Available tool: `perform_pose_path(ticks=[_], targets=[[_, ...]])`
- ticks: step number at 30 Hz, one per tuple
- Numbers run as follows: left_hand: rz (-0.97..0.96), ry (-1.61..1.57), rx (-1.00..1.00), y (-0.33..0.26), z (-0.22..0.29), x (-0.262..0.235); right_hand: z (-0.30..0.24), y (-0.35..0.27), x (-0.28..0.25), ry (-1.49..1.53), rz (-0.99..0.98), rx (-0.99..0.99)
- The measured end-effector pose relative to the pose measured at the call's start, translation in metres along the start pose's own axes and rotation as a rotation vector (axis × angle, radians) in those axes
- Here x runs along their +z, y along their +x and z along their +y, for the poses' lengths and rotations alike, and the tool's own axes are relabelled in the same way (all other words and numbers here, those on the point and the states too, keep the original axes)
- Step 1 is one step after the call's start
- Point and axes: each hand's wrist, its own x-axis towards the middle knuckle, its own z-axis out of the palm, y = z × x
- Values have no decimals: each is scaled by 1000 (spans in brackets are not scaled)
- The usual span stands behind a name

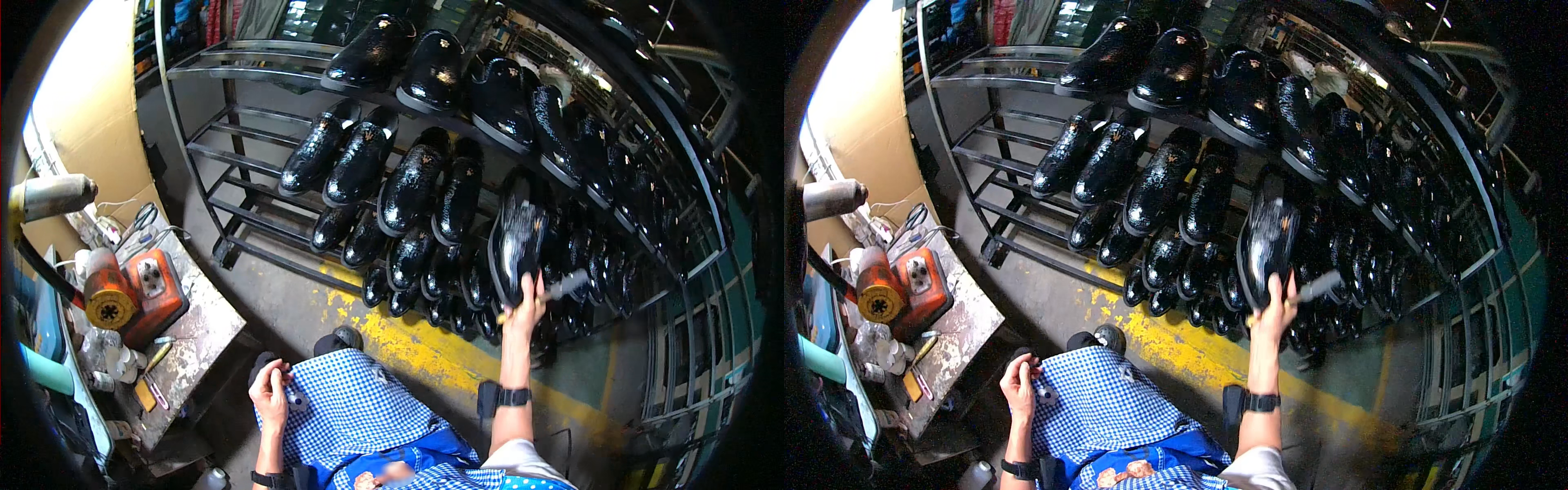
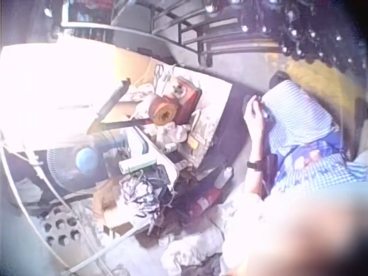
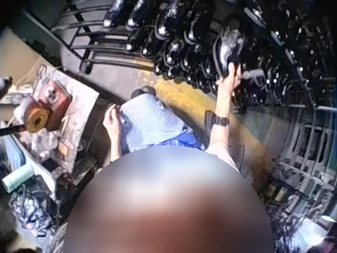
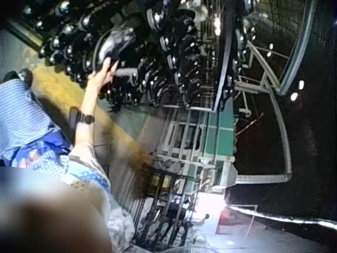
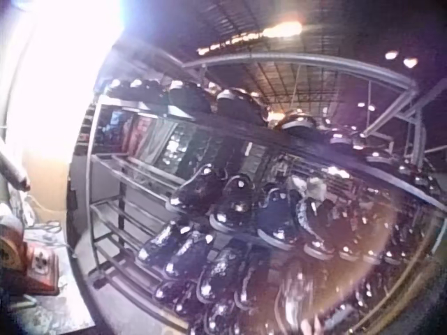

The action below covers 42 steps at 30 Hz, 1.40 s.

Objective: Polishing and buffing black leather shoes using a hand-held brush and a mechanical buffer.

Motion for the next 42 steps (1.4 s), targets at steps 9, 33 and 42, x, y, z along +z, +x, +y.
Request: perform_pose_path(ticks=[9,33,42], targets=[[64,43,39,-4,1,5,26,42,10,-121,40,28],[66,386,234,0,3,12,41,-16,-120,840,-94,462],[36,-116,-120,6,4,-1,58,-66,-91,873,-592,699]])
